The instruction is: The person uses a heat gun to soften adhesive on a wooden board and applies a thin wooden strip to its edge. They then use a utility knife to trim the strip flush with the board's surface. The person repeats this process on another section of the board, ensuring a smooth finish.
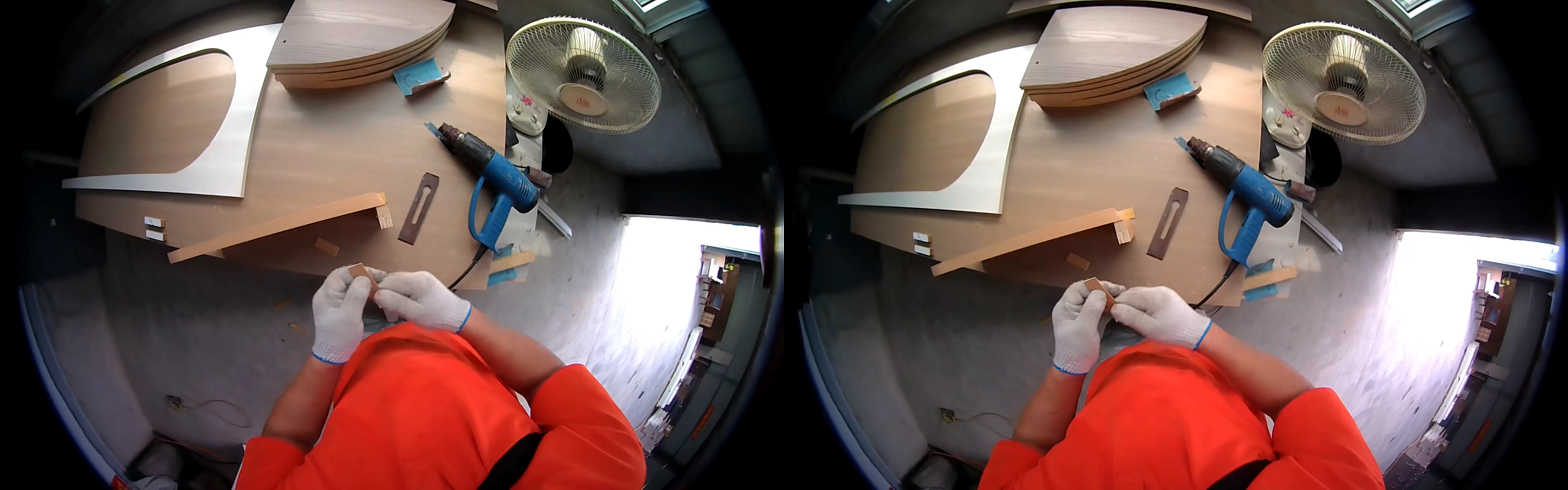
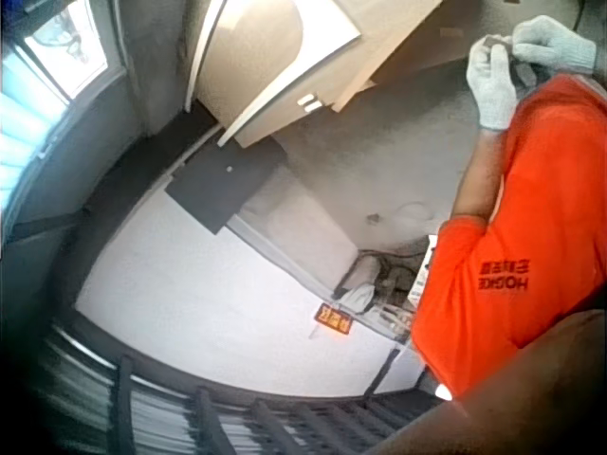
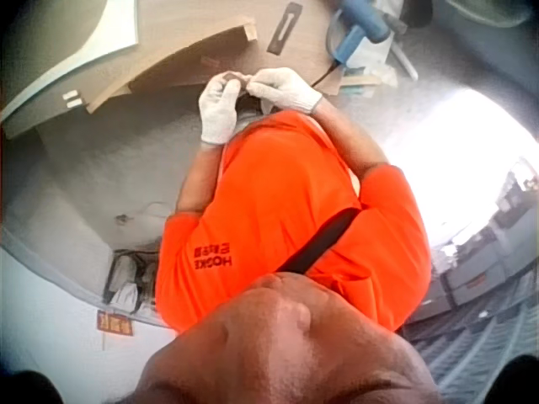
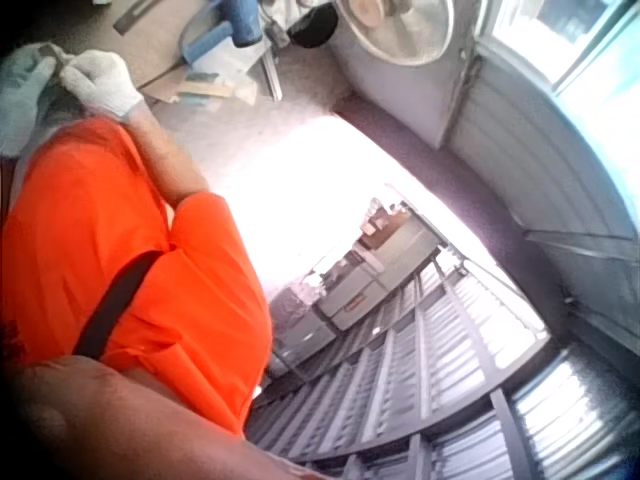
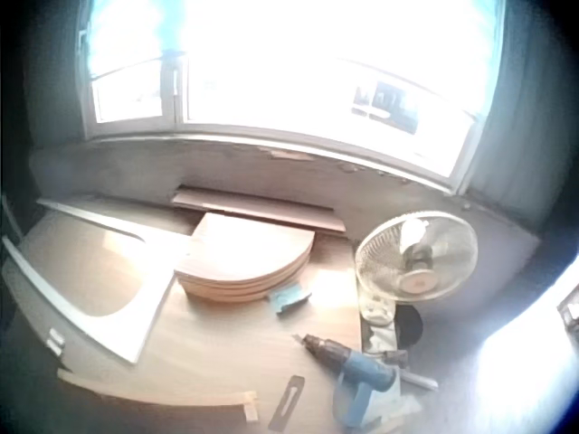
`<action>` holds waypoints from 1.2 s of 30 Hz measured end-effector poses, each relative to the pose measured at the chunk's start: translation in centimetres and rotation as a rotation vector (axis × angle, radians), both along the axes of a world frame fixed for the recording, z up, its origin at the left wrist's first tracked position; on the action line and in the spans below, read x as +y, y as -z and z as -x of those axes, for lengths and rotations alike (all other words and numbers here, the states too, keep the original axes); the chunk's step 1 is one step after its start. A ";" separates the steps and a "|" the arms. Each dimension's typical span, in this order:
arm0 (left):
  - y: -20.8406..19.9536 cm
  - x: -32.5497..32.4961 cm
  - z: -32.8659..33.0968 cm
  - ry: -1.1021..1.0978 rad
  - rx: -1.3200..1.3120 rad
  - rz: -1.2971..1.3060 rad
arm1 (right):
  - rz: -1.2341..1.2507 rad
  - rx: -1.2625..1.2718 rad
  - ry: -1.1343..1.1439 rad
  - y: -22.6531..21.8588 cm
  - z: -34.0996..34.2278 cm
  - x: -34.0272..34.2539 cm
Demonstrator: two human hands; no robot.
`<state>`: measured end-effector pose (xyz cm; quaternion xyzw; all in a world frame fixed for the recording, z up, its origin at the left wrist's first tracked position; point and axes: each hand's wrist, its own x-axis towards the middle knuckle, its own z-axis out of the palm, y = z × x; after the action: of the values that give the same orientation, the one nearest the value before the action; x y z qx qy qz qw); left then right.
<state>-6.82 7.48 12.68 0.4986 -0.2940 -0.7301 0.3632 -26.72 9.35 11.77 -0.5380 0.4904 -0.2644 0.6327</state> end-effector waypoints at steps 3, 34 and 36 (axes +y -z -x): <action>3.8 1.8 -1.0 -0.073 -0.075 -0.031 | 0.106 0.241 0.004 1.2 1.0 -1.5; 15.2 5.0 -2.1 0.135 -0.364 -0.020 | 0.473 0.703 -0.012 10.8 1.6 4.8; 14.9 4.9 -1.5 0.082 -0.264 -0.041 | 0.241 0.598 0.045 8.3 0.7 4.3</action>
<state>-5.35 12.37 -2.18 0.5851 -0.3443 -0.6782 0.2812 -27.39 13.68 3.49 -0.6519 0.6315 -0.1649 0.3861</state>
